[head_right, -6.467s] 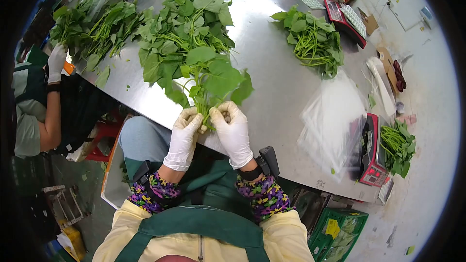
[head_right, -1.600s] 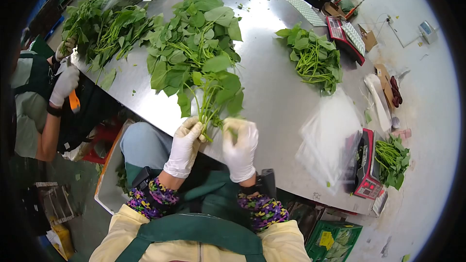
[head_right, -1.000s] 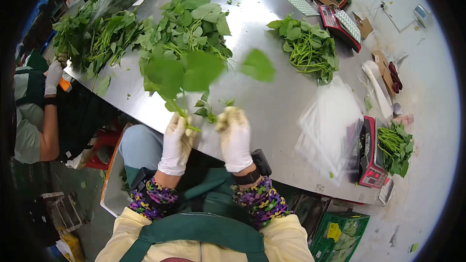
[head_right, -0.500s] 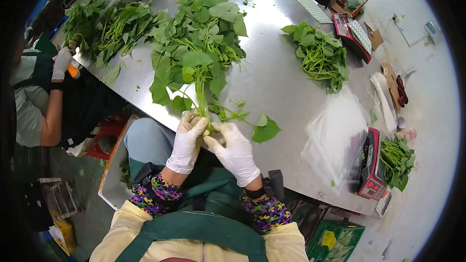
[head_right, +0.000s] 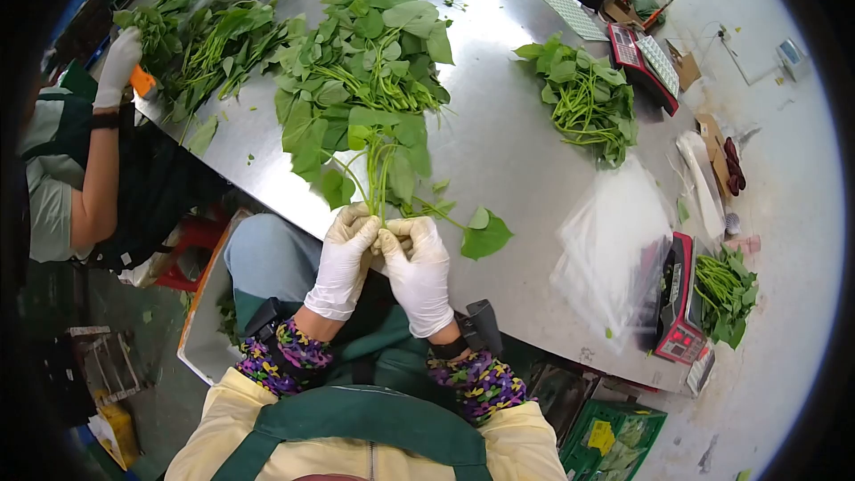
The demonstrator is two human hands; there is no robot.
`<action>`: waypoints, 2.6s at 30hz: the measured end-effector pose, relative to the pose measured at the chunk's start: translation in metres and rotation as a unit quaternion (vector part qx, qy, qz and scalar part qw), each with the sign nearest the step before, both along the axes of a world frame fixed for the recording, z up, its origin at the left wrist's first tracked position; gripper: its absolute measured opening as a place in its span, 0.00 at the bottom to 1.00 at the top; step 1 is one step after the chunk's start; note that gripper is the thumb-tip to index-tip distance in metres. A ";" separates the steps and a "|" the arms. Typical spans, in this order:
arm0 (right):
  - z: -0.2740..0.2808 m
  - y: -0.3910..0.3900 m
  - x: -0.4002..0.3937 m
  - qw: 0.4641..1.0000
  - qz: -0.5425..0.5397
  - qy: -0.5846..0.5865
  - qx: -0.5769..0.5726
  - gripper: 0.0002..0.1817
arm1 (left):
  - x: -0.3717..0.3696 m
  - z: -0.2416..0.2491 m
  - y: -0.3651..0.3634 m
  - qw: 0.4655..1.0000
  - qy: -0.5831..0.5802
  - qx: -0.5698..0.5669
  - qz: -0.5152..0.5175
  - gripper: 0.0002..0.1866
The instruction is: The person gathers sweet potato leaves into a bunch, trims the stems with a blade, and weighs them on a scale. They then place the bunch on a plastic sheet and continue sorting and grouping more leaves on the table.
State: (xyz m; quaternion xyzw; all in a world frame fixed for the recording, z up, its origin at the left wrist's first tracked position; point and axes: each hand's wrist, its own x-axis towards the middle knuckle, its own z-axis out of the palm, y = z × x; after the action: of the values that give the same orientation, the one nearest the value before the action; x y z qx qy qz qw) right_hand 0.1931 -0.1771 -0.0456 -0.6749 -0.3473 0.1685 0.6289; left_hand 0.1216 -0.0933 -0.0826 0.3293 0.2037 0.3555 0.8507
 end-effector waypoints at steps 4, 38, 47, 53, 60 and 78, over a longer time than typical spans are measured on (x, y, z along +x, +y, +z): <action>-0.009 0.003 -0.010 0.992 -0.069 -0.096 0.039 0.05 | 0.000 0.004 0.000 0.999 0.005 -0.023 0.024 0.12; 0.023 -0.043 0.018 0.938 -0.049 -0.286 -0.188 0.15 | -0.011 0.031 0.008 0.995 -0.054 -0.021 -0.081 0.20; 0.009 -0.020 0.054 0.931 -0.029 -0.361 -0.050 0.17 | -0.010 0.028 0.002 0.986 -0.068 -0.051 -0.146 0.16; 0.043 0.011 0.044 0.908 -0.008 -0.418 -0.027 0.12 | -0.008 0.021 -0.001 0.987 0.015 0.046 -0.154 0.15; 0.048 0.033 0.047 0.845 -0.026 -0.523 -0.107 0.11 | -0.008 0.026 -0.008 0.978 0.082 0.095 -0.164 0.14; 0.038 -0.014 0.102 0.876 -0.062 -0.409 -0.247 0.08 | -0.013 0.055 0.018 0.995 -0.019 -0.085 0.046 0.13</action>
State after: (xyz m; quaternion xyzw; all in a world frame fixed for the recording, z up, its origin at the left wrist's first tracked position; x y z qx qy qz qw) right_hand 0.2950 -0.1907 -0.0071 -0.8373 -0.4779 -0.0822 0.2527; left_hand 0.1087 -0.0749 -0.0276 0.2395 0.2321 0.3814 0.8621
